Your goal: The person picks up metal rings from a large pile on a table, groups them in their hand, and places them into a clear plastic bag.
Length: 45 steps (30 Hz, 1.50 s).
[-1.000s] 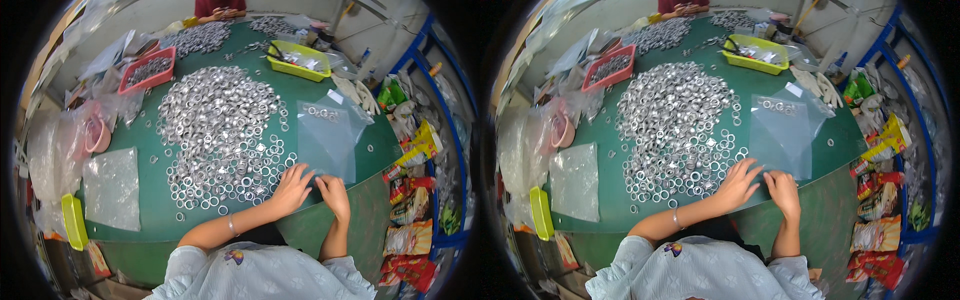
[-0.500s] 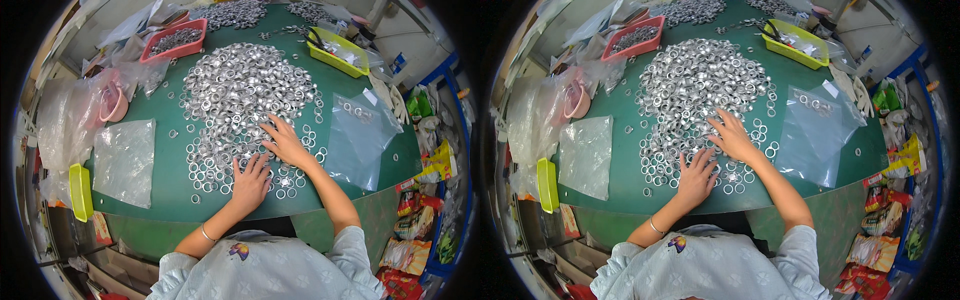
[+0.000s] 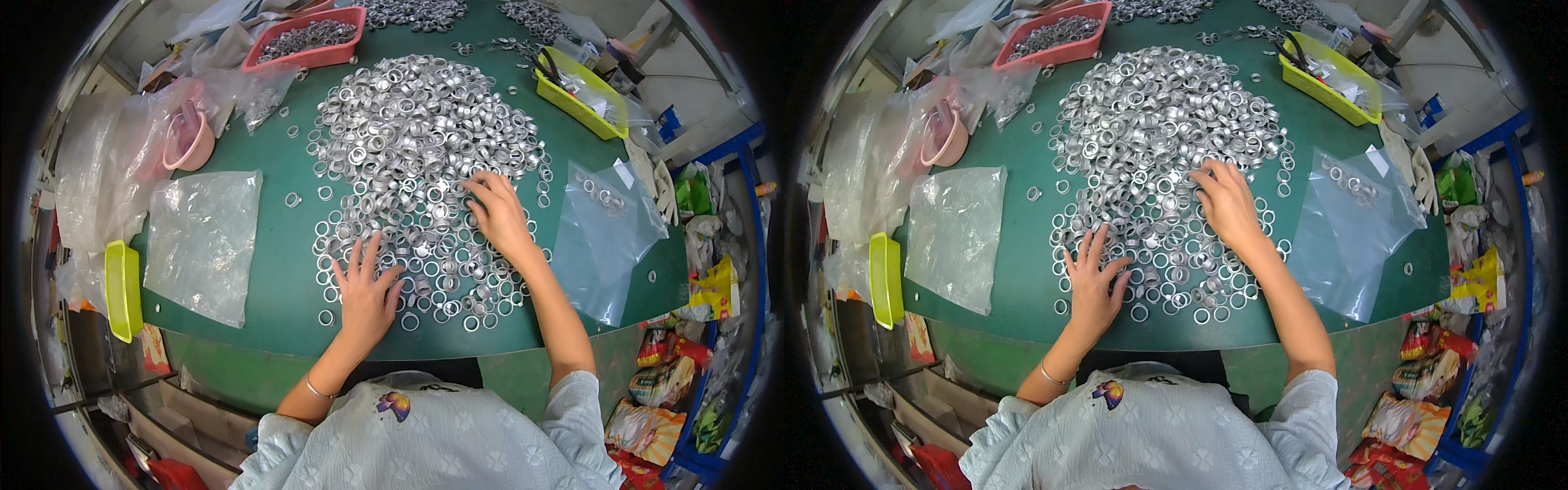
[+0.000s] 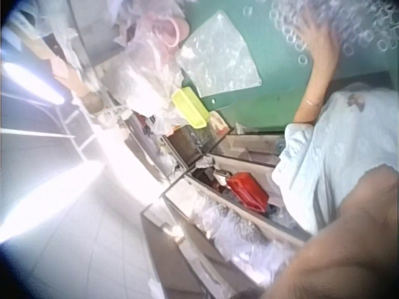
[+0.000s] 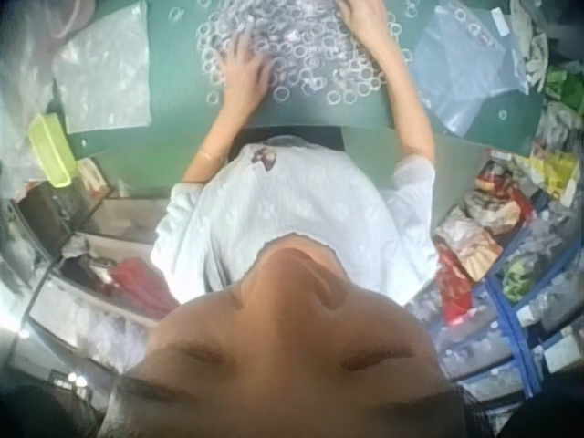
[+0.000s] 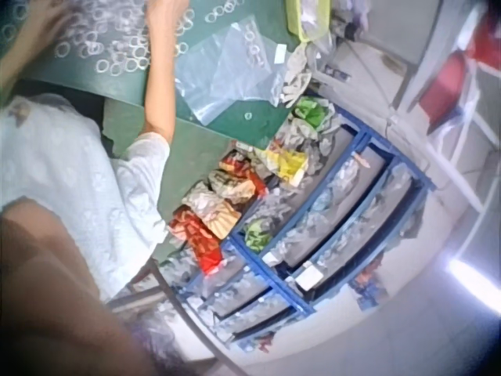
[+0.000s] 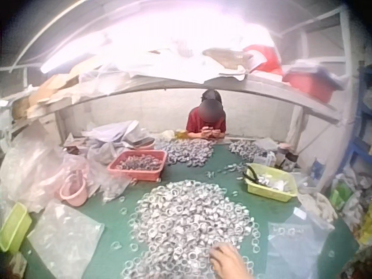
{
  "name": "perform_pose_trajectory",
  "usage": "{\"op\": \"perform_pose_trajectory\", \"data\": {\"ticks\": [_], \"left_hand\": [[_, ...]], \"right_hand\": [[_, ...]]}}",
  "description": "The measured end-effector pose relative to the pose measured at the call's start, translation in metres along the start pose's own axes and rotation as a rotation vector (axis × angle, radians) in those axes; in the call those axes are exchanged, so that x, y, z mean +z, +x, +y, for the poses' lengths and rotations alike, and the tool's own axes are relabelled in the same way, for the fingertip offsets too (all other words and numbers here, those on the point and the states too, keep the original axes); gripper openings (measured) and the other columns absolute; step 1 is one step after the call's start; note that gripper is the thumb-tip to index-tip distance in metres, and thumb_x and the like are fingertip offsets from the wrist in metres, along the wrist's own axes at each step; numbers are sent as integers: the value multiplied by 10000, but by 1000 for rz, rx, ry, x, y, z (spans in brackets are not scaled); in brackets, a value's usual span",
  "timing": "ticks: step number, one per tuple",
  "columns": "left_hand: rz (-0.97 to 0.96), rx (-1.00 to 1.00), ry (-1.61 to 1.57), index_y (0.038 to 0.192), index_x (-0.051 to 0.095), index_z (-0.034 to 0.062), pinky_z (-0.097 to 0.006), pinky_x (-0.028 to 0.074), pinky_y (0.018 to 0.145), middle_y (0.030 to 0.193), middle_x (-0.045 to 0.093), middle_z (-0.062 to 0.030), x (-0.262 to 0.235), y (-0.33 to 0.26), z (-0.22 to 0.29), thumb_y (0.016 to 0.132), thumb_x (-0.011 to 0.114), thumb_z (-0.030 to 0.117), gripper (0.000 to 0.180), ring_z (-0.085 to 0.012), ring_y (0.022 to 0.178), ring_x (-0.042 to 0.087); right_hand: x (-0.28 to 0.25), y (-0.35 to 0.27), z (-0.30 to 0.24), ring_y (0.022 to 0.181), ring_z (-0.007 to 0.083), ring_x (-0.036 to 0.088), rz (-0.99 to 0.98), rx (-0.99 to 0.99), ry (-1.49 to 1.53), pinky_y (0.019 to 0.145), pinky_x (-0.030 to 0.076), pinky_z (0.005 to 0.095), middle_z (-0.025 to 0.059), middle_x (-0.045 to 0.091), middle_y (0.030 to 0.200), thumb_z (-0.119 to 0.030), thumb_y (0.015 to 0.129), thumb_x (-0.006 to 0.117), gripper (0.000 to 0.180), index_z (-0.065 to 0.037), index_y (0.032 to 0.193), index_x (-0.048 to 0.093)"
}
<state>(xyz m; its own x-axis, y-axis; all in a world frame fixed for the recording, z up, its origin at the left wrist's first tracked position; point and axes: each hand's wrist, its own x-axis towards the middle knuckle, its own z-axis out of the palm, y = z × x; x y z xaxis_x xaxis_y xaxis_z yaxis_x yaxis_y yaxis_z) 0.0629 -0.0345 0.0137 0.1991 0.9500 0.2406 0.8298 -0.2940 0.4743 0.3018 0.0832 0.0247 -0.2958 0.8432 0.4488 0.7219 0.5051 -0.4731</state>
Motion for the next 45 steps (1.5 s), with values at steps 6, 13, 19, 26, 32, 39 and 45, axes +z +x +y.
{"op": "perform_pose_trajectory", "data": {"ticks": [6,13,19,26,32,39,45], "left_hand": [[9,-95,-37,1017,649,126,-683,189,1033,1395,418,-103,-6,-15,-12,826,631,94,194,-391,1311,332],[204,-131,-171,1220,537,87,-634,205,1053,1388,414,-153,-16,0,-26,826,627,61,405,-400,1330,313],[4,-31,106,1192,538,110,-623,227,1051,1431,393,-82,-5,21,-35,797,669,97,416,-379,1339,310],[91,-143,-36,1062,569,54,-597,264,1044,1326,496,-113,-25,-16,-60,834,603,50,230,-346,1274,409],[107,-200,-63,1090,560,43,-589,260,1050,1263,528,-107,-27,-26,-56,847,579,24,244,-338,1274,417],[122,-236,-85,1115,554,44,-573,254,1062,1262,530,-102,-30,-28,-58,845,586,20,273,-333,1272,425],[230,-218,-273,1121,560,29,-520,327,1036,1259,523,-136,-32,-36,-69,822,603,-24,307,-344,1202,481]], "right_hand": [[7,-2,17,928,286,606,-26,83,224,815,479,385,135,610,1088,7,764,669,98,14,814,584],[-8,-15,-37,868,197,592,-154,812,1691,707,488,292,101,576,1031,-56,902,531,309,-12,1207,509],[51,1,-79,850,270,539,-212,-48,255,715,443,372,113,511,931,-151,755,725,317,-98,1061,668],[32,-7,-51,865,315,545,-156,62,91,768,440,407,121,527,857,-14,736,639,56,-27,790,640],[46,7,-76,866,284,556,-166,44,142,786,422,403,102,551,859,-81,769,672,96,-40,855,680],[90,22,-96,875,265,530,-172,34,29,778,367,380,97,531,877,-145,748,720,125,-41,746,651],[45,16,-77,690,180,558,-331,669,1399,600,458,279,78,538,810,-111,861,607,89,-35,852,561]]}}
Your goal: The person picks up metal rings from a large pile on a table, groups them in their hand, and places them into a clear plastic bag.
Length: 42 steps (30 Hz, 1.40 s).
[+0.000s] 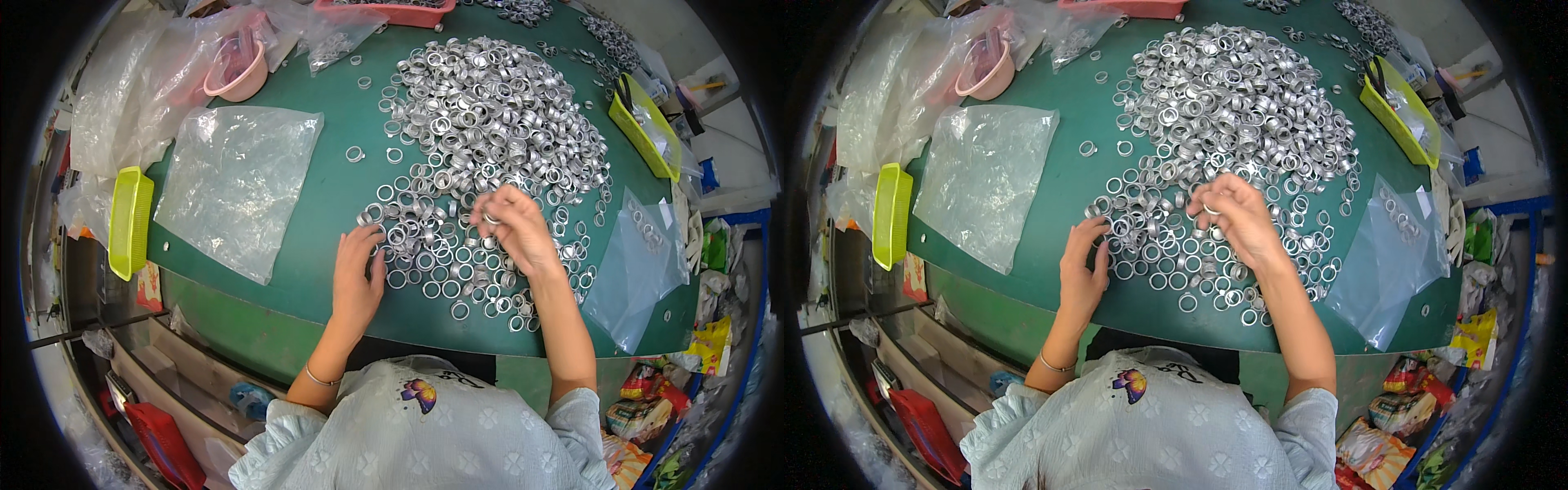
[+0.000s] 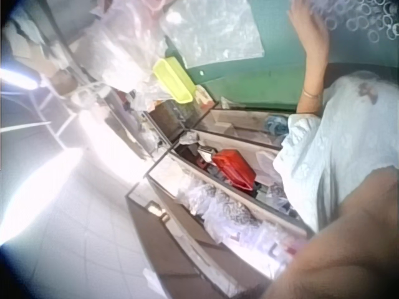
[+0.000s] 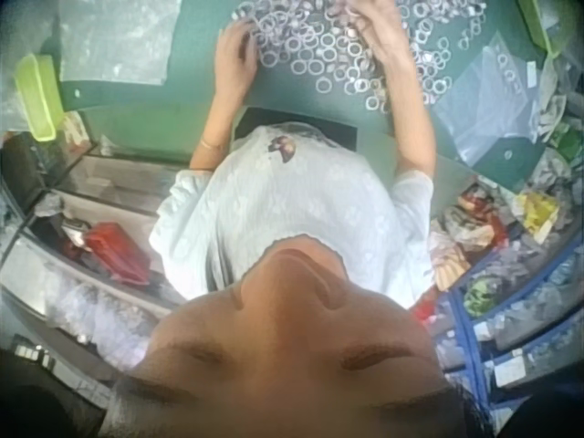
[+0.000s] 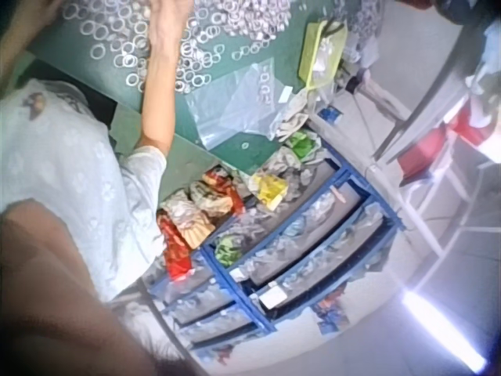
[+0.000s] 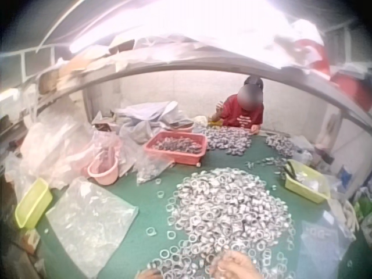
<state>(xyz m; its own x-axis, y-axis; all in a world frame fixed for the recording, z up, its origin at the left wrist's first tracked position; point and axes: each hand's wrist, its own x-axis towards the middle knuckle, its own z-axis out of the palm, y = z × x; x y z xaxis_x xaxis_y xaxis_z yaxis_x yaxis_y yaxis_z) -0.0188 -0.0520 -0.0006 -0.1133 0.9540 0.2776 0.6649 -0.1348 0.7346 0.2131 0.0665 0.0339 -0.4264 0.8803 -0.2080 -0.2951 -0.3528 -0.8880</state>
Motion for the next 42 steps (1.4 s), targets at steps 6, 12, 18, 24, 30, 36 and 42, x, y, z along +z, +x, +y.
{"op": "perform_pose_trajectory", "data": {"ticks": [6,12,18,24,30,36,42], "left_hand": [[85,-73,-68,1156,548,22,-504,371,975,1237,510,-173,-1,7,8,807,629,-11,360,-371,1181,480],[7,-29,154,1107,565,27,-496,360,988,1213,520,-149,-1,6,-8,797,658,36,323,-354,1197,459],[77,-77,126,1070,582,32,-436,397,950,1191,540,-138,-9,3,-13,797,652,27,282,-339,1127,506],[16,81,25,1141,565,45,-428,405,935,1232,524,-142,-3,31,-2,802,651,34,350,-344,1133,502],[-115,322,183,1260,494,62,-447,372,1016,1330,470,-154,40,85,19,835,637,94,450,-381,1250,419],[-382,366,198,1153,552,56,-448,379,1010,1289,490,-134,30,78,-7,818,641,107,350,-372,1226,431],[-286,301,271,1081,595,31,-414,427,882,1177,547,-109,9,58,-4,809,612,50,273,-306,1062,517]], "right_hand": [[0,-2,-4,553,131,503,-32,251,499,443,361,243,26,511,652,-239,932,561,193,-50,910,594],[39,28,12,486,217,506,-25,-304,-879,482,419,330,47,520,623,-123,887,600,168,-40,1007,685],[43,-1,13,715,314,577,-151,-245,-1397,663,451,402,99,549,837,-72,857,601,243,-85,1092,661],[10,-7,-3,835,307,622,-223,-322,-1296,765,491,366,106,638,959,-10,827,596,253,-45,1072,652],[5,45,3,772,340,647,-38,-483,-1611,679,530,419,77,528,1299,41,764,531,454,-118,1186,583],[-6,9,2,720,336,655,-121,-326,-1637,641,534,428,88,493,1339,28,728,564,447,-84,1161,580],[-24,-42,-13,812,316,648,-126,-301,-1569,673,534,391,68,581,1235,14,781,570,352,-75,1119,618]]}}
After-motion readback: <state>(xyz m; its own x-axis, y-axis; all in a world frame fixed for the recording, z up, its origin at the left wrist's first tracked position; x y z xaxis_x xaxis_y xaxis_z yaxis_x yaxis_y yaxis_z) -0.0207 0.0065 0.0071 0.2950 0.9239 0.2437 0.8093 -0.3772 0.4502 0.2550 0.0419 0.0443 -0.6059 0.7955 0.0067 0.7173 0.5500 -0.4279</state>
